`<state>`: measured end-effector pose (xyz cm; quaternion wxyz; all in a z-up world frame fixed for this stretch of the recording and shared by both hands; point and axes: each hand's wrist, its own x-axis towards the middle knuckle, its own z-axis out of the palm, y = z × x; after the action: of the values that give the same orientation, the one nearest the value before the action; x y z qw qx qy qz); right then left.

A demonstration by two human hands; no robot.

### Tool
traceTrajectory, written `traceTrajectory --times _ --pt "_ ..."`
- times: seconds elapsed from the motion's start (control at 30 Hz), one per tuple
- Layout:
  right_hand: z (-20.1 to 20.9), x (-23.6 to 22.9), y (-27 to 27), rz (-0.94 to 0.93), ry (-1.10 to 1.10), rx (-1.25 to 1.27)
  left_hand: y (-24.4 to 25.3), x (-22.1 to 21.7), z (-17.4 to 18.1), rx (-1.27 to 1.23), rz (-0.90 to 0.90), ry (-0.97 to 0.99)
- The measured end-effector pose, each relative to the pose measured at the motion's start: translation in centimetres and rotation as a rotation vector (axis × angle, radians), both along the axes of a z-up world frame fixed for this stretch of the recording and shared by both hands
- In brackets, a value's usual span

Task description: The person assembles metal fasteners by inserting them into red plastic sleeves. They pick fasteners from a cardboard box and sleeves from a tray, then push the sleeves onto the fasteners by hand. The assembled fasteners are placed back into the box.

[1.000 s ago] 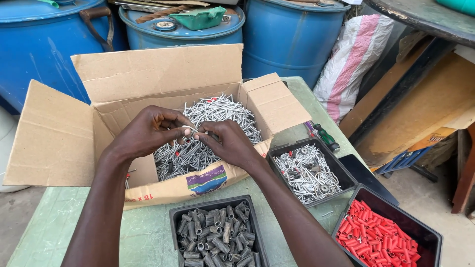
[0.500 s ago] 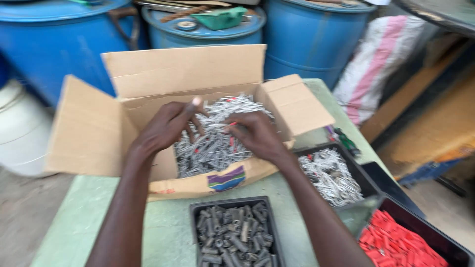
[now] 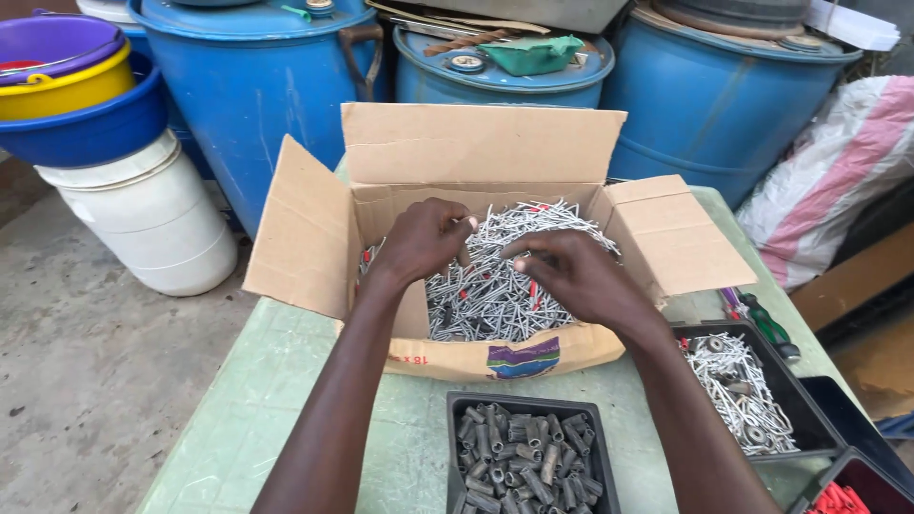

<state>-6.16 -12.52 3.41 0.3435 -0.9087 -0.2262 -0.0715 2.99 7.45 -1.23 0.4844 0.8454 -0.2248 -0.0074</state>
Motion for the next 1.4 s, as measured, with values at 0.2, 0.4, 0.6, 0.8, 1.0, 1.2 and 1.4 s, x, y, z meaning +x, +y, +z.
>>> traceTrajectory --times 0.2,0.4,0.6,0.8,1.0,1.2,1.4 --pt "-3.4 5.3 4.1 0.233 0.120 -0.355 -0.1 2.4 -1.5 0.070 0.124 -0.035" --pt "-7.4 7.0 5.9 0.222 0.028 -0.773 -0.2 2.0 -1.6 0.054 0.183 -0.052" --pt "-11.5 10.2 4.2 0.298 -0.075 -0.887 0.0 1.2 -0.8 0.053 0.160 -0.035" --pt "-6.0 7.1 2.2 0.186 0.119 -0.071 0.3 1.4 -1.2 0.064 0.179 -0.061" --pt "-6.1 7.6 0.6 0.144 0.648 0.696 -0.5 2.4 -3.3 0.362 0.217 -0.066" --pt "-5.6 6.5 4.5 0.160 0.503 0.270 -0.5 1.8 -3.8 0.695 0.229 -0.134" --pt "-5.8 7.7 5.1 0.227 0.235 -0.270 1.1 0.0 -3.0 0.610 0.178 0.046"
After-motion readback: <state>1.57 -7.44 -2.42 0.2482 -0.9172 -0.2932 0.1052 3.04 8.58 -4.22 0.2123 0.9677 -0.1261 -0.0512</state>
